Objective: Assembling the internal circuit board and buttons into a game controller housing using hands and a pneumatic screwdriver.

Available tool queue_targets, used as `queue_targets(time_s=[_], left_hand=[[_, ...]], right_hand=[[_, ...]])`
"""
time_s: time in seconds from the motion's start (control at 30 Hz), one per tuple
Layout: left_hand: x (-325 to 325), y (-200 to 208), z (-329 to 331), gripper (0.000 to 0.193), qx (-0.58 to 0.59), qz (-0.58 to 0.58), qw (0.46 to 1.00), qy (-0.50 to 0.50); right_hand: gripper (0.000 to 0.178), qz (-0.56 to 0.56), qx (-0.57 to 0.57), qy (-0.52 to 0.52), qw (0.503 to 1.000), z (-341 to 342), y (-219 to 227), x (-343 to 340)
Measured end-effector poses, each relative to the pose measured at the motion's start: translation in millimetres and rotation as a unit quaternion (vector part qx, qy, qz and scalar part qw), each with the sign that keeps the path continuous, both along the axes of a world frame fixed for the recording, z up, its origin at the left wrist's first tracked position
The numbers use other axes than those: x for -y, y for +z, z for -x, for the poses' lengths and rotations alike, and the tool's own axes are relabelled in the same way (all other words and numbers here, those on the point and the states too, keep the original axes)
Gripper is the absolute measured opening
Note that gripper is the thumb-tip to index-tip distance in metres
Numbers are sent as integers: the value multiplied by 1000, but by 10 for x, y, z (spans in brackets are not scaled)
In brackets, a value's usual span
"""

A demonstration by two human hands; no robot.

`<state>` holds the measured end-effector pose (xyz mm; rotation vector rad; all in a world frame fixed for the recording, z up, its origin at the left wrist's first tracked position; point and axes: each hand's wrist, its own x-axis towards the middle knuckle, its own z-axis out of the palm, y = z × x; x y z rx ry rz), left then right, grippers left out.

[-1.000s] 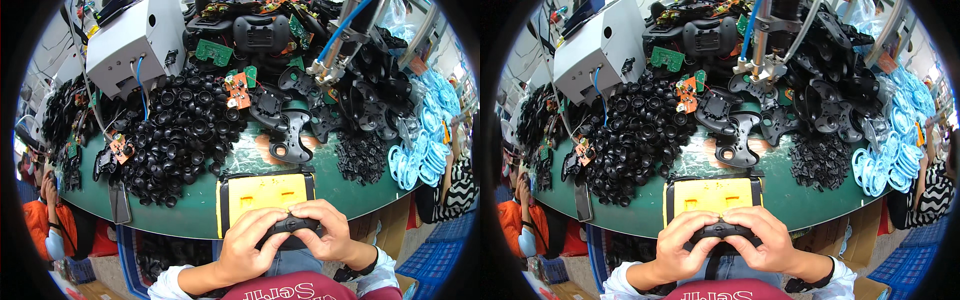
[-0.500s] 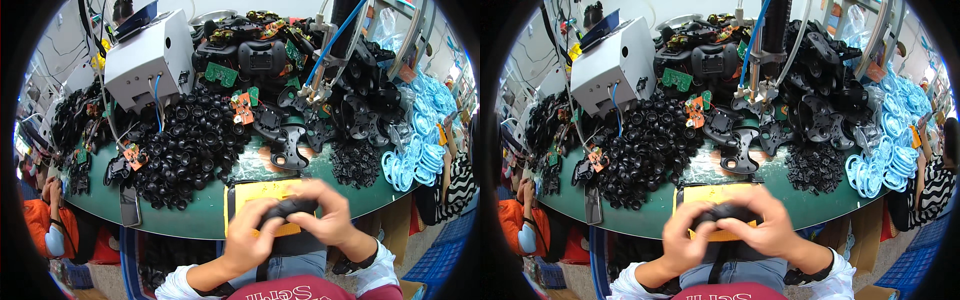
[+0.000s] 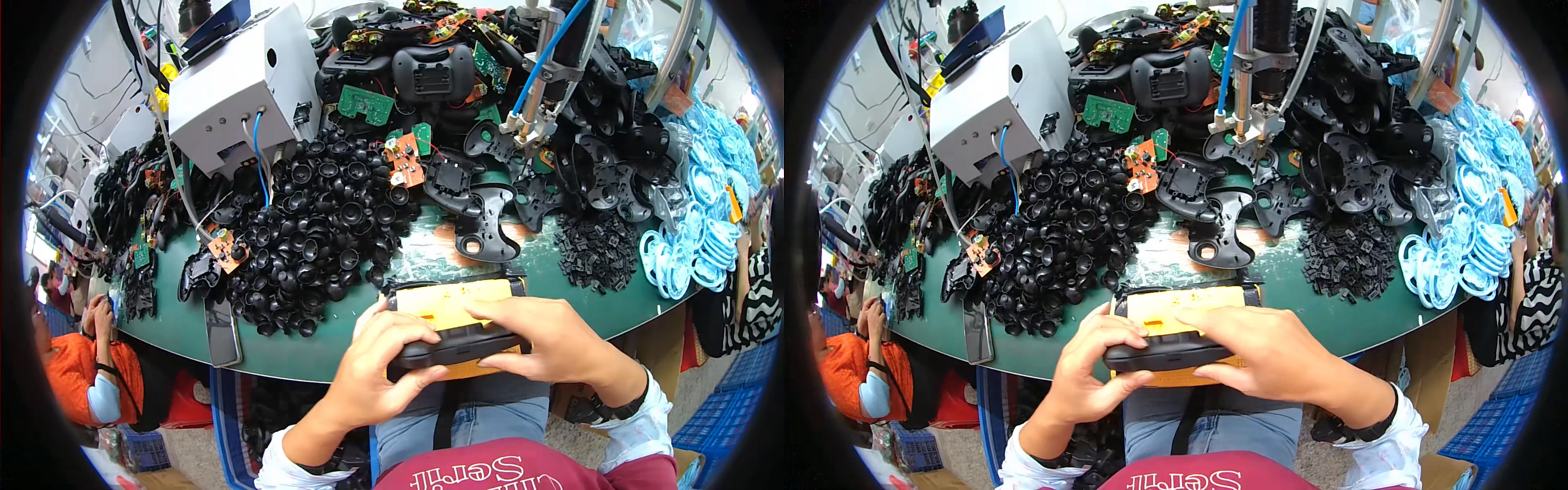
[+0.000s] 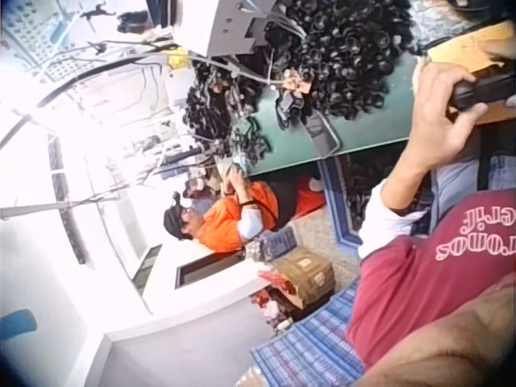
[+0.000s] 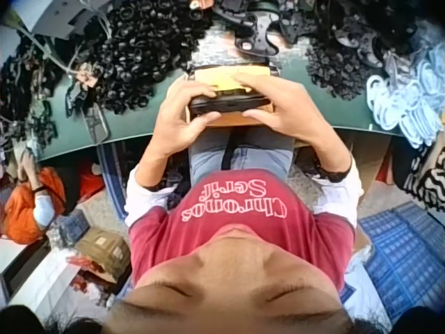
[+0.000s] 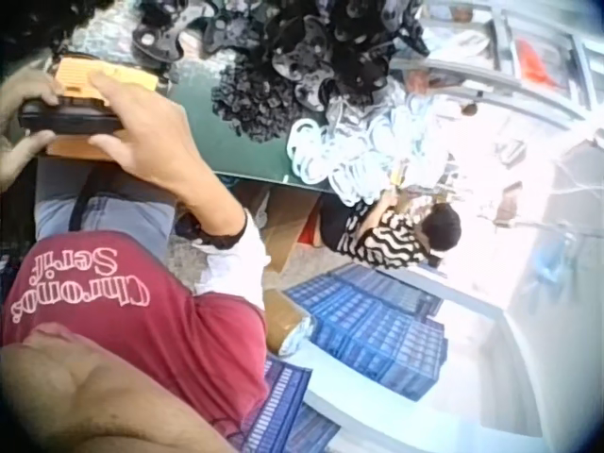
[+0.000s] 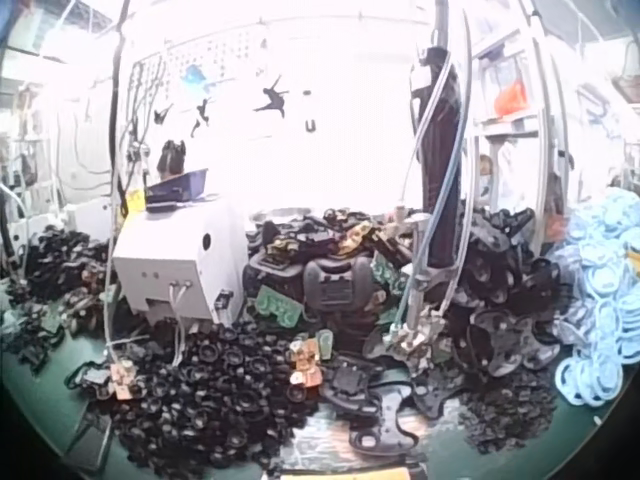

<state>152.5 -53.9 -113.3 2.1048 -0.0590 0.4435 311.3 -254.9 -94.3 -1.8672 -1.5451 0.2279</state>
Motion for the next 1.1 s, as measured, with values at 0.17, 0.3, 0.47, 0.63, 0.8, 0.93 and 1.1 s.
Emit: queue_targets(time_s=[0.17, 0.3, 0.47, 0.63, 0.8, 0.93, 1.1], left_hand=[[-20, 55, 76, 36, -20, -42, 999, 20], [15, 4, 60, 35, 5, -33, 998, 46], [-74, 155, -161, 34, 98, -68, 992, 43], [37, -335, -220, 26, 104, -295, 950, -1], [269, -119, 142, 40, 45, -285, 957, 31], [403, 1, -222, 49, 1, -296, 955, 14], [348, -314, -260, 58, 12, -331, 943, 36]], right_hand=[[42, -119, -110, 19, 987, 53, -256, 37], [36, -111, -98, -7, 989, 77, -231, 13], [36, -184, -22, 17, 983, -160, 5, -99], [41, -84, 173, 22, 981, -139, -509, 283], [54, -76, 119, 5, 990, -168, -89, 426], [33, -434, -28, -218, 874, -733, 639, -190], [37, -325, -96, -180, 924, -1454, 1391, -481]])
